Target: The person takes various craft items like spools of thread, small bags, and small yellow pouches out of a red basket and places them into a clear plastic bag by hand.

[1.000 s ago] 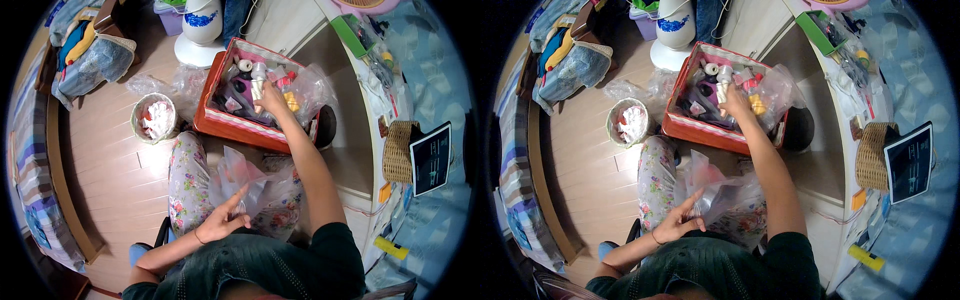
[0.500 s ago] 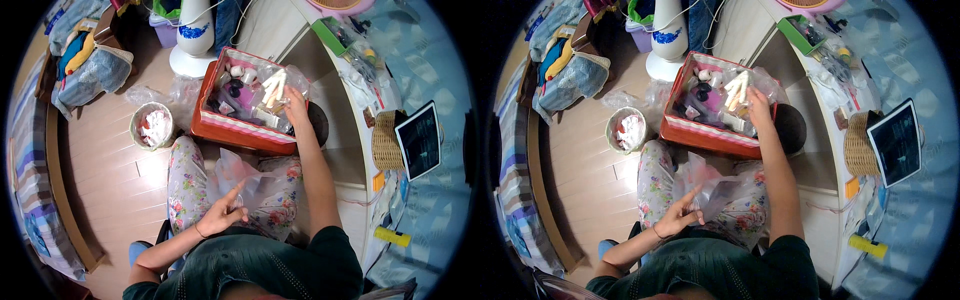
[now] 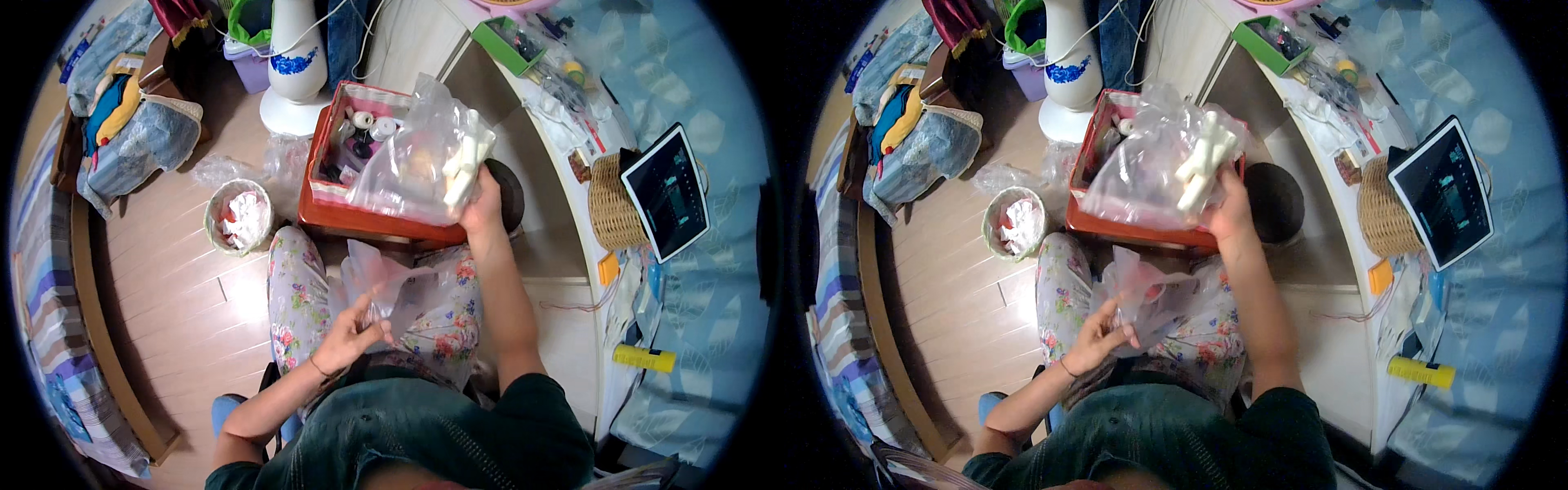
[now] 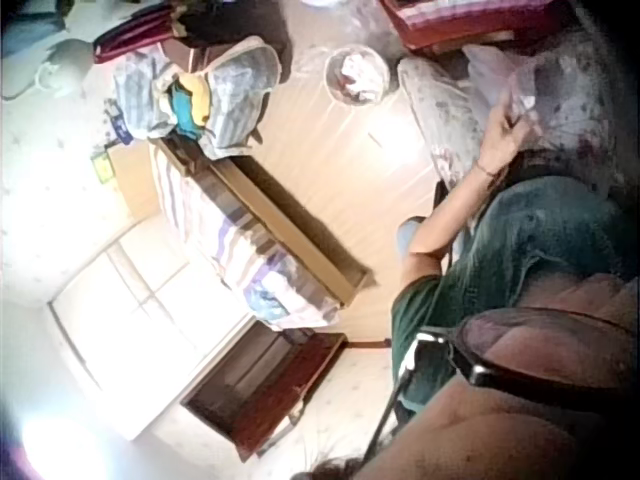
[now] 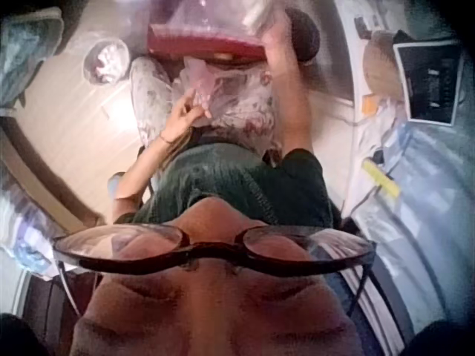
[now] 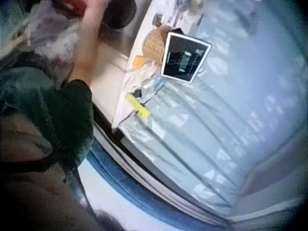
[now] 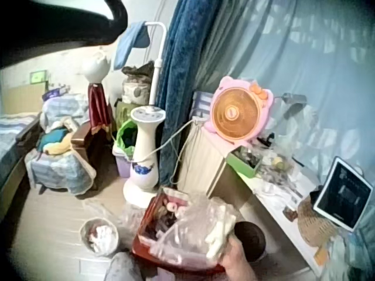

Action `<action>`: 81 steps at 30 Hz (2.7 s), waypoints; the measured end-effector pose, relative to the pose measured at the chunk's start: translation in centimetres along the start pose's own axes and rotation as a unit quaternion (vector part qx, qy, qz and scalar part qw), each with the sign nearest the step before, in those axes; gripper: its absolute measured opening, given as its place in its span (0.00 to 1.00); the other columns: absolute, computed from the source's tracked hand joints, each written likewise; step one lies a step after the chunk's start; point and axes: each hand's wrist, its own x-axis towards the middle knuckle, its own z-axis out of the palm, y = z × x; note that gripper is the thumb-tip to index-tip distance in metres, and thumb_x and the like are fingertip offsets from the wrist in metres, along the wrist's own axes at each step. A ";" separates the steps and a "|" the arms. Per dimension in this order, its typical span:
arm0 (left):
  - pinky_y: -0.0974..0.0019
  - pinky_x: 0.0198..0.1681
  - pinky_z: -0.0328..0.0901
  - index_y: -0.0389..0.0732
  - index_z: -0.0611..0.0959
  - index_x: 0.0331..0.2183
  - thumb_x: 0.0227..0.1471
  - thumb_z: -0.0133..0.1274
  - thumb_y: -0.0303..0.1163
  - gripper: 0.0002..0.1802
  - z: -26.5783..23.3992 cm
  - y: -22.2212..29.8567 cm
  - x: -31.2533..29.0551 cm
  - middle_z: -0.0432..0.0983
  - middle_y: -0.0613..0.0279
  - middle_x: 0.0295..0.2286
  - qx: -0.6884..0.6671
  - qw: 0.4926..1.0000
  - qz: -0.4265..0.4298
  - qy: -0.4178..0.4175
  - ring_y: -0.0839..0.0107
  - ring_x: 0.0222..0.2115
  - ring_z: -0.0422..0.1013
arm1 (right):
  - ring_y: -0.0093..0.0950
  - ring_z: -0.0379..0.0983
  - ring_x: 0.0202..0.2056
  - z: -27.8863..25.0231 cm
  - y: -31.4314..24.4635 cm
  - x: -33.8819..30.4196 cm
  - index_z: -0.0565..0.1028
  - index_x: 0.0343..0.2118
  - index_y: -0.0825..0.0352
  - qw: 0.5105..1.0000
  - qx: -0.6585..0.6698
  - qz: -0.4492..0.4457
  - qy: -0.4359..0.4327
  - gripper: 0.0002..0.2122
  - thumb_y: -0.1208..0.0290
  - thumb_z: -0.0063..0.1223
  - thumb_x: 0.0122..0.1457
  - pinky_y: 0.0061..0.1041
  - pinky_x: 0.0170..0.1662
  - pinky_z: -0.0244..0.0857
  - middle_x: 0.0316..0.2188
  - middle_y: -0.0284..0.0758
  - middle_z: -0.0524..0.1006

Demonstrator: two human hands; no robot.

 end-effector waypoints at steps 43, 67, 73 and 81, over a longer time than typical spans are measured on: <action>0.69 0.40 0.65 0.31 0.71 0.40 0.52 0.45 0.40 0.21 2.2 4.0 -2.3 0.72 0.56 0.34 -0.193 0.980 0.029 0.044 0.72 0.35 0.69 | 0.30 0.62 0.41 4.4 -0.3 -13.1 0.57 0.49 0.69 0.916 -0.361 -0.120 -0.129 0.34 0.39 0.27 0.53 0.27 0.46 0.56 0.43 0.42 0.64; 0.59 0.50 0.57 0.33 0.56 0.52 0.50 0.27 0.61 0.42 2.9 3.8 -2.2 0.58 0.51 0.50 -0.272 0.959 0.042 0.065 0.61 0.49 0.60 | 0.19 0.72 0.25 1.6 4.5 -21.5 0.71 0.31 0.72 0.944 -0.310 0.059 -0.100 0.06 0.75 0.49 0.53 0.17 0.30 0.66 0.23 0.36 0.75; 0.59 0.48 0.58 0.31 0.55 0.52 0.52 0.28 0.58 0.40 3.0 3.8 -2.3 0.58 0.50 0.49 -0.303 0.950 0.046 0.053 0.60 0.48 0.61 | 0.17 0.70 0.22 1.2 4.1 -21.4 0.71 0.30 0.70 0.942 -0.311 0.057 -0.107 0.07 0.73 0.52 0.51 0.15 0.27 0.64 0.20 0.32 0.74; 0.56 0.51 0.55 0.32 0.62 0.49 0.54 0.30 0.51 0.32 1.6 3.1 -2.7 0.63 0.46 0.46 -0.217 0.974 0.059 -0.020 0.56 0.47 0.62 | 0.28 0.64 0.46 -2.2 4.0 -19.5 0.63 0.46 0.72 0.984 -0.100 0.099 -0.109 0.22 0.66 0.52 0.50 0.32 0.49 0.59 0.43 0.38 0.68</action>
